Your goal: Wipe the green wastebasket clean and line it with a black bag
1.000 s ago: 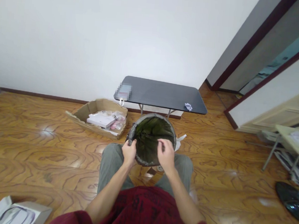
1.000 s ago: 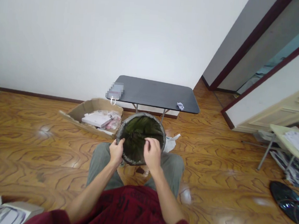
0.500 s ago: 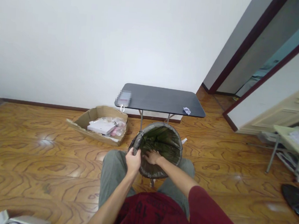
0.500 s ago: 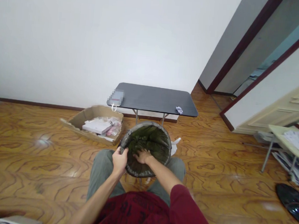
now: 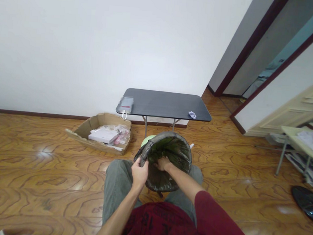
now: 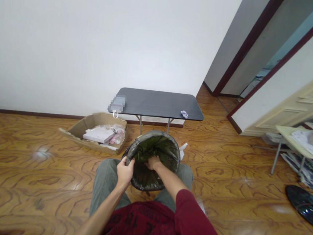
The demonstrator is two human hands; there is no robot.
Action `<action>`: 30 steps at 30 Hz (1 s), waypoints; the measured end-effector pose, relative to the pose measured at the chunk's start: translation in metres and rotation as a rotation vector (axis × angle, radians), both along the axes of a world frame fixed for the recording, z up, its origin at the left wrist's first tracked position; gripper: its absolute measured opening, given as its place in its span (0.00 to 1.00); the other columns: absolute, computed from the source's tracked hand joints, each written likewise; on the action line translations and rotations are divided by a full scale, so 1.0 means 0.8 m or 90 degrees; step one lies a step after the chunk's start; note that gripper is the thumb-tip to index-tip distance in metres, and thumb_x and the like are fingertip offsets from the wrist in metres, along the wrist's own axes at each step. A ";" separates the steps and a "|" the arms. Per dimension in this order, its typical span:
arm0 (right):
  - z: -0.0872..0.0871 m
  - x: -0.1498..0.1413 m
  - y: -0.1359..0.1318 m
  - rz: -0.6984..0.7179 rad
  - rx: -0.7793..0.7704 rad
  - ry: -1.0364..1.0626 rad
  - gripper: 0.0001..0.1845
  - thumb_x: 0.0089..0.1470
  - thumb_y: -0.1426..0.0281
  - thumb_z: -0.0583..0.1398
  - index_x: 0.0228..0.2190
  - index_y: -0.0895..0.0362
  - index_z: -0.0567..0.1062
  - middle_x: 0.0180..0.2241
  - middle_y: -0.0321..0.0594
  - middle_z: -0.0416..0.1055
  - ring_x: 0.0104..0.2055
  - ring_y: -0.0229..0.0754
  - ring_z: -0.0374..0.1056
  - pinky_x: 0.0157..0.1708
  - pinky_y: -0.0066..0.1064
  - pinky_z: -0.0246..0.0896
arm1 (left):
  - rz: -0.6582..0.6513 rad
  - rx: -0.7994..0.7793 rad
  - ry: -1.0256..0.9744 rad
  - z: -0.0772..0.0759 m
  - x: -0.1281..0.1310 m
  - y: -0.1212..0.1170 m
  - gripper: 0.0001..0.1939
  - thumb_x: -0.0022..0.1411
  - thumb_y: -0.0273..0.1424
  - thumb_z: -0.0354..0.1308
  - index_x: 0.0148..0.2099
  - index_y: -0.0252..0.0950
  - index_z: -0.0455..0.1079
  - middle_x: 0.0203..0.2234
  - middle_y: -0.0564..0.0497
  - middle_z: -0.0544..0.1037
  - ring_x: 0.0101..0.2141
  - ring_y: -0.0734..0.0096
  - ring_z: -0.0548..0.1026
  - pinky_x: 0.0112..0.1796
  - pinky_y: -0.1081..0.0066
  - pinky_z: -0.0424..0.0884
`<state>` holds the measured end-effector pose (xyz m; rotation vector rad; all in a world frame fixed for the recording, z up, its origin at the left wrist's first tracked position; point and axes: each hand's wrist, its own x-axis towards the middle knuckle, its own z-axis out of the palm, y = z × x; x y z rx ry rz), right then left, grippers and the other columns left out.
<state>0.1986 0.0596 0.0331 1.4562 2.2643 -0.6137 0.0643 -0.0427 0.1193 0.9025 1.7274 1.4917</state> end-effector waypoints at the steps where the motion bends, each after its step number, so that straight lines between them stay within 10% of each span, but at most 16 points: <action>1: 0.000 0.003 -0.002 0.002 -0.009 -0.010 0.30 0.66 0.58 0.54 0.61 0.60 0.76 0.63 0.57 0.69 0.69 0.58 0.61 0.69 0.51 0.50 | 0.000 0.002 -0.001 -0.002 0.000 -0.001 0.12 0.50 0.41 0.60 0.26 0.38 0.69 0.18 0.57 0.65 0.25 0.72 0.63 0.30 0.72 0.60; 21: 0.052 0.044 -0.068 0.051 -0.051 -0.051 0.28 0.68 0.60 0.53 0.59 0.60 0.78 0.64 0.56 0.67 0.70 0.60 0.58 0.70 0.55 0.45 | 0.004 -0.032 -0.028 -0.037 -0.027 0.010 0.15 0.49 0.44 0.61 0.29 0.36 0.71 0.20 0.57 0.67 0.27 0.73 0.62 0.32 0.72 0.61; 27: 0.065 0.032 -0.097 0.054 -0.096 0.194 0.32 0.71 0.55 0.46 0.64 0.54 0.73 0.65 0.49 0.67 0.67 0.54 0.63 0.66 0.48 0.57 | 0.016 -0.021 -0.014 -0.034 -0.028 0.013 0.16 0.50 0.45 0.62 0.28 0.36 0.71 0.20 0.57 0.68 0.26 0.72 0.63 0.31 0.72 0.62; 30: 0.065 0.036 -0.118 0.014 0.056 0.239 0.30 0.71 0.57 0.47 0.62 0.57 0.74 0.65 0.52 0.67 0.68 0.54 0.62 0.67 0.49 0.53 | 0.025 -0.013 -0.012 -0.039 -0.036 0.017 0.16 0.50 0.45 0.63 0.29 0.35 0.73 0.21 0.56 0.69 0.26 0.72 0.65 0.31 0.72 0.63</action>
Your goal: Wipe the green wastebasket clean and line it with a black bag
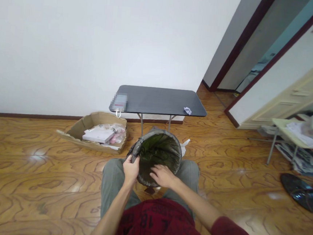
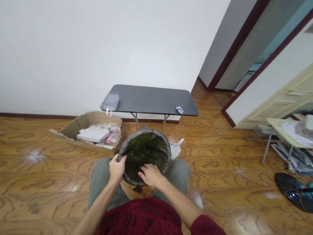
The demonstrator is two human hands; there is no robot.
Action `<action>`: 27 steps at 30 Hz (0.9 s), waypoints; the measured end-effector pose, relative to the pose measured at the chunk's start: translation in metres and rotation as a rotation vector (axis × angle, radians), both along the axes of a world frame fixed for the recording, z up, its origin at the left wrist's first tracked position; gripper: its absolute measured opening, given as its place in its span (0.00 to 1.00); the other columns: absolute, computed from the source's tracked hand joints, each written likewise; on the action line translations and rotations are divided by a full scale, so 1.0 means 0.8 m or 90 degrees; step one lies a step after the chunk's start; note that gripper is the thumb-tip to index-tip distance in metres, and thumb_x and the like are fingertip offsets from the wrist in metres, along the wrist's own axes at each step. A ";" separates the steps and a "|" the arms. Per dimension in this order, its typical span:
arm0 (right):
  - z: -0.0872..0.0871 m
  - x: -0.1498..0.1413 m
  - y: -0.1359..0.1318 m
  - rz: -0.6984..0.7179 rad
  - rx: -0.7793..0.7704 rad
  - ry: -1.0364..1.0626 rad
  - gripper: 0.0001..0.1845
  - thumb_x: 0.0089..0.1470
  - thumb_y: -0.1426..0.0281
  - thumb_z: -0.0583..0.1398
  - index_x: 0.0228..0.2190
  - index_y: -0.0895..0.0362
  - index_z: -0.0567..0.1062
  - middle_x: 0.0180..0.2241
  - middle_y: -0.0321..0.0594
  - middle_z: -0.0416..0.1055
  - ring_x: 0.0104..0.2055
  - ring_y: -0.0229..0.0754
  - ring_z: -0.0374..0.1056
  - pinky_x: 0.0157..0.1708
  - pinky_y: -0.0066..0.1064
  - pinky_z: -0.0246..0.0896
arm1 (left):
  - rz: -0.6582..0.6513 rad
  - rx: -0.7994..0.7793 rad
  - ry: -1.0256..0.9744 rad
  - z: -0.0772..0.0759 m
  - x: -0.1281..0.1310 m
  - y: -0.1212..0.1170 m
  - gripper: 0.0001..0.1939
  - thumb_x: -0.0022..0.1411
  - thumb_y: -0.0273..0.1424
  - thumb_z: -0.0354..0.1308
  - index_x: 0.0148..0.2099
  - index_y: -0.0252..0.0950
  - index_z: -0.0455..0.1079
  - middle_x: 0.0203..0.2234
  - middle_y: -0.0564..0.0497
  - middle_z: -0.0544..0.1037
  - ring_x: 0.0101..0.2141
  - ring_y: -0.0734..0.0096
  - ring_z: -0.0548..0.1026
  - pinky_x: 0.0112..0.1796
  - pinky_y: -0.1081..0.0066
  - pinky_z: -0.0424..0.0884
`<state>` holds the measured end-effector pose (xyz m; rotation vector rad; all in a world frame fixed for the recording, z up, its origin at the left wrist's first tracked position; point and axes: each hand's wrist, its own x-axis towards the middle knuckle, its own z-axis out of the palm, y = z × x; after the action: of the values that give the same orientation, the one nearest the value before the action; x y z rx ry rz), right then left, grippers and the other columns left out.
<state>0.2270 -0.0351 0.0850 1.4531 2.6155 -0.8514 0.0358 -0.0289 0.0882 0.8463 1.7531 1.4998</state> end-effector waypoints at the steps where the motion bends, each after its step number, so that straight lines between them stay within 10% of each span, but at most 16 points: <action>1: 0.000 0.003 -0.004 -0.019 0.052 0.014 0.29 0.71 0.58 0.48 0.62 0.58 0.75 0.65 0.52 0.67 0.69 0.54 0.61 0.68 0.49 0.52 | 0.003 0.001 0.000 -0.002 -0.002 0.001 0.16 0.50 0.45 0.63 0.30 0.35 0.74 0.21 0.56 0.70 0.26 0.72 0.65 0.32 0.72 0.63; 6: 0.005 0.027 -0.002 0.001 0.029 0.103 0.19 0.69 0.63 0.54 0.48 0.57 0.82 0.51 0.48 0.79 0.57 0.48 0.72 0.61 0.38 0.61 | 0.006 -0.003 -0.001 -0.009 -0.005 0.006 0.17 0.49 0.45 0.63 0.31 0.34 0.75 0.22 0.55 0.73 0.27 0.70 0.67 0.33 0.71 0.65; 11: 0.012 0.024 -0.025 -0.359 0.130 0.213 0.16 0.67 0.64 0.54 0.33 0.55 0.78 0.35 0.41 0.77 0.39 0.43 0.73 0.43 0.31 0.66 | 0.051 -0.024 -0.031 -0.018 -0.001 0.009 0.18 0.49 0.45 0.63 0.32 0.35 0.76 0.22 0.53 0.75 0.29 0.67 0.71 0.36 0.67 0.68; 16: 0.010 -0.022 -0.074 -0.418 0.084 0.280 0.12 0.64 0.63 0.55 0.30 0.52 0.73 0.29 0.38 0.75 0.32 0.42 0.70 0.35 0.30 0.62 | 0.074 -0.044 -0.011 -0.030 0.007 0.012 0.18 0.51 0.48 0.64 0.31 0.37 0.74 0.21 0.55 0.73 0.29 0.66 0.70 0.38 0.66 0.68; 22: -0.046 -0.051 -0.093 -0.670 -0.122 0.510 0.25 0.59 0.43 0.53 0.26 0.50 0.64 0.23 0.36 0.71 0.28 0.43 0.72 0.28 0.30 0.65 | 0.105 -0.046 -0.012 -0.022 0.018 0.003 0.19 0.54 0.49 0.61 0.32 0.37 0.73 0.22 0.55 0.71 0.28 0.68 0.67 0.36 0.66 0.66; 27: -0.077 -0.022 -0.082 -0.806 -0.081 0.583 0.30 0.56 0.35 0.52 0.28 0.49 0.60 0.22 0.35 0.70 0.26 0.44 0.73 0.28 0.33 0.68 | 0.101 -0.047 -0.021 -0.018 0.011 -0.007 0.21 0.52 0.50 0.62 0.34 0.36 0.75 0.25 0.53 0.76 0.31 0.66 0.71 0.37 0.66 0.67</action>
<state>0.2098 -0.1009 0.0231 3.2320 1.4846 -2.0589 0.0449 -0.0343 0.0735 0.6538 1.8757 1.5297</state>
